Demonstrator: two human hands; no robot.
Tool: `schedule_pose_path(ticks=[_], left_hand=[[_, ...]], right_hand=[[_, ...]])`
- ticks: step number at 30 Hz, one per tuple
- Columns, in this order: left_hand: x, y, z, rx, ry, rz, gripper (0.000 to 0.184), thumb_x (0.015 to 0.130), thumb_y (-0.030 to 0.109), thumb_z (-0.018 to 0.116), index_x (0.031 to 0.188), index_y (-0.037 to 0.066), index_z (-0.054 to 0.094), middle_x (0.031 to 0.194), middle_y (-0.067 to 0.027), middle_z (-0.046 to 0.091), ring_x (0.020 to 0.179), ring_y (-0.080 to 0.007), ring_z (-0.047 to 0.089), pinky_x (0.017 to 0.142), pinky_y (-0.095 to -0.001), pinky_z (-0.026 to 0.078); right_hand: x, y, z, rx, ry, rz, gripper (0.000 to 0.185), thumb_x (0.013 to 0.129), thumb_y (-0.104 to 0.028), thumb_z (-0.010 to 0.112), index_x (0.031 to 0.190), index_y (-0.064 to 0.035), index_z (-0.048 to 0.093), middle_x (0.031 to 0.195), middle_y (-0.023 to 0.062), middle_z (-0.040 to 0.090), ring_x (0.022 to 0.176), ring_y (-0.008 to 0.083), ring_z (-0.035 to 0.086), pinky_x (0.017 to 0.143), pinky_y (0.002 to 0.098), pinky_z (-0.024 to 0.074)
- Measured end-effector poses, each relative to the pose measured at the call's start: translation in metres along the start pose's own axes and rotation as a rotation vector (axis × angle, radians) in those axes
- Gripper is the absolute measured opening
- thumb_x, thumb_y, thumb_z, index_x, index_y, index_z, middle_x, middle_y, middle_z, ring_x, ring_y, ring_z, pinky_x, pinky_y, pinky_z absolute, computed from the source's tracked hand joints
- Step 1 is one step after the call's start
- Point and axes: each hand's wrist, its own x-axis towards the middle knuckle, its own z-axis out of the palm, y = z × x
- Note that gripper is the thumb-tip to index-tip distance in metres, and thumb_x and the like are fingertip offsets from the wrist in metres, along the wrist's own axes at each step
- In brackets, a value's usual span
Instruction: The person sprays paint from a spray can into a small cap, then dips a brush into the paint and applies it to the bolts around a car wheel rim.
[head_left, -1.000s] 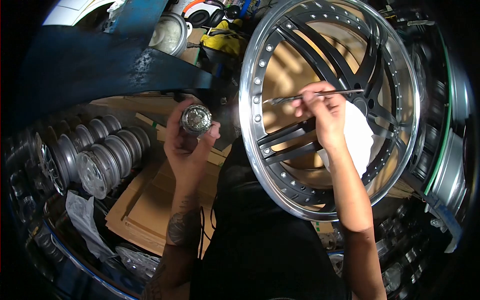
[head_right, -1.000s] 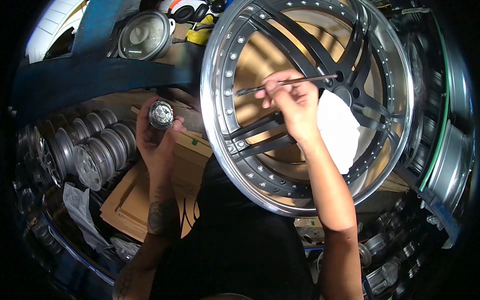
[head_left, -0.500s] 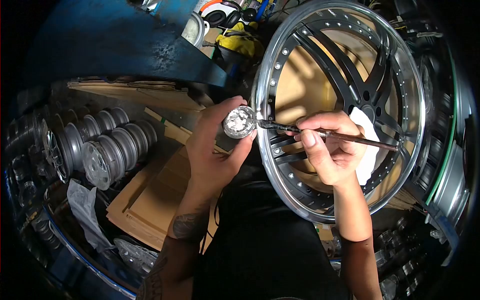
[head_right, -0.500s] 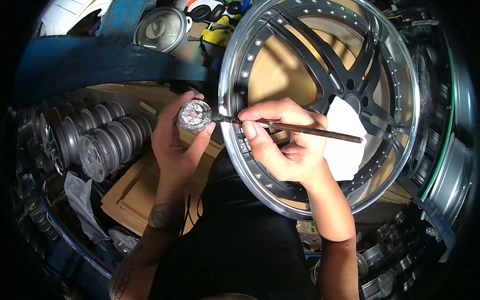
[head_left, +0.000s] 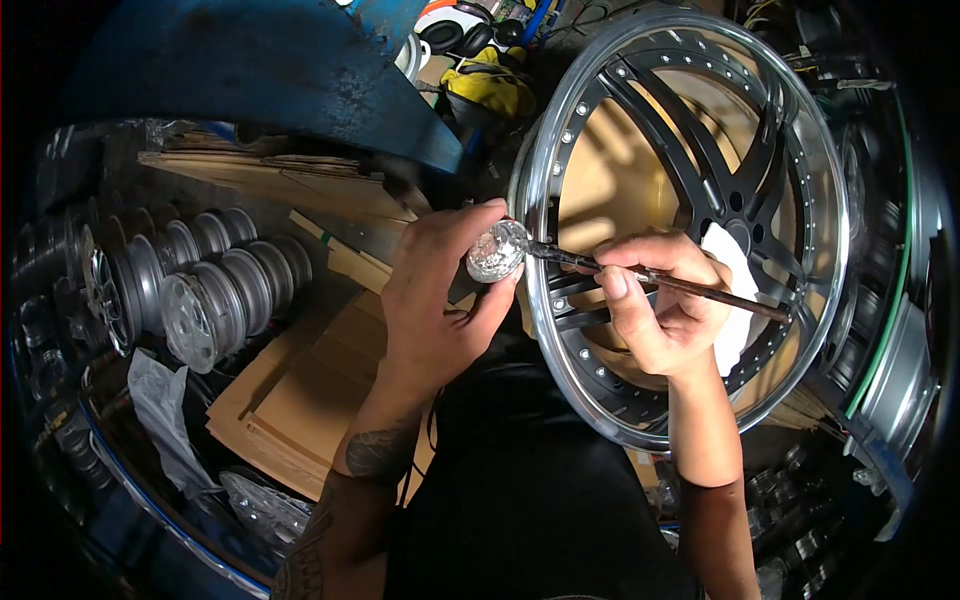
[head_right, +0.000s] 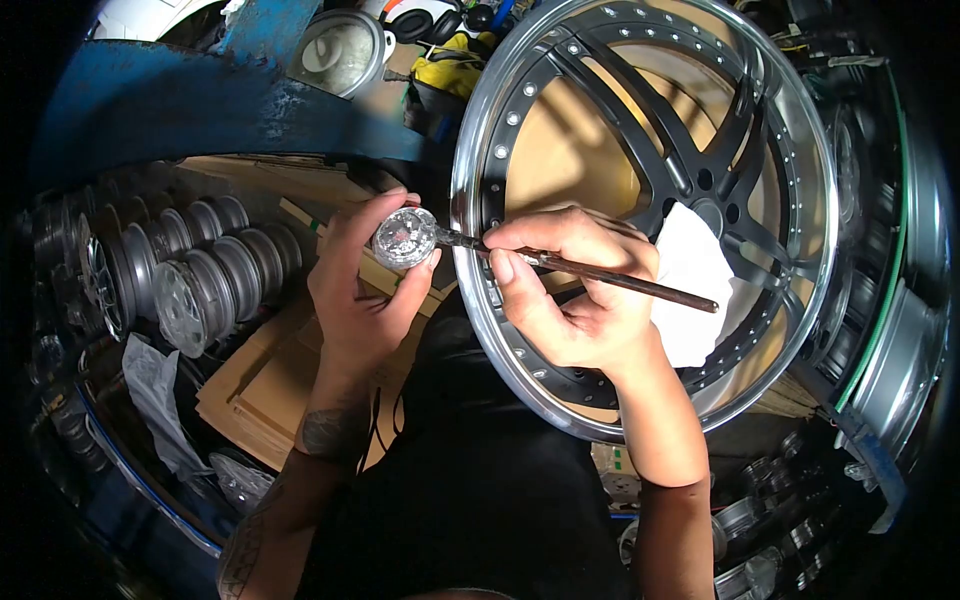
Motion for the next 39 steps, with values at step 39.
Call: schedule_pose_path(ticks=[39], left_hand=[[-0.014,-0.004,0.009,-0.460,0.086,-0.410,0.058,0.082,-0.006,0.074,0.136,-0.003,0.053,0.121,-0.0124,0.065,0.109,-0.0160,0.063,0.097,-0.0295,0.049]], right_hand=[[-0.026,0.078,-0.007,0.344,0.212,0.604,0.009,0.097,-0.005,0.064,0.102,0.0026,0.064,0.086,0.0063,0.069,0.076,0.0102,0.067,0.065,0.0232,0.0528]])
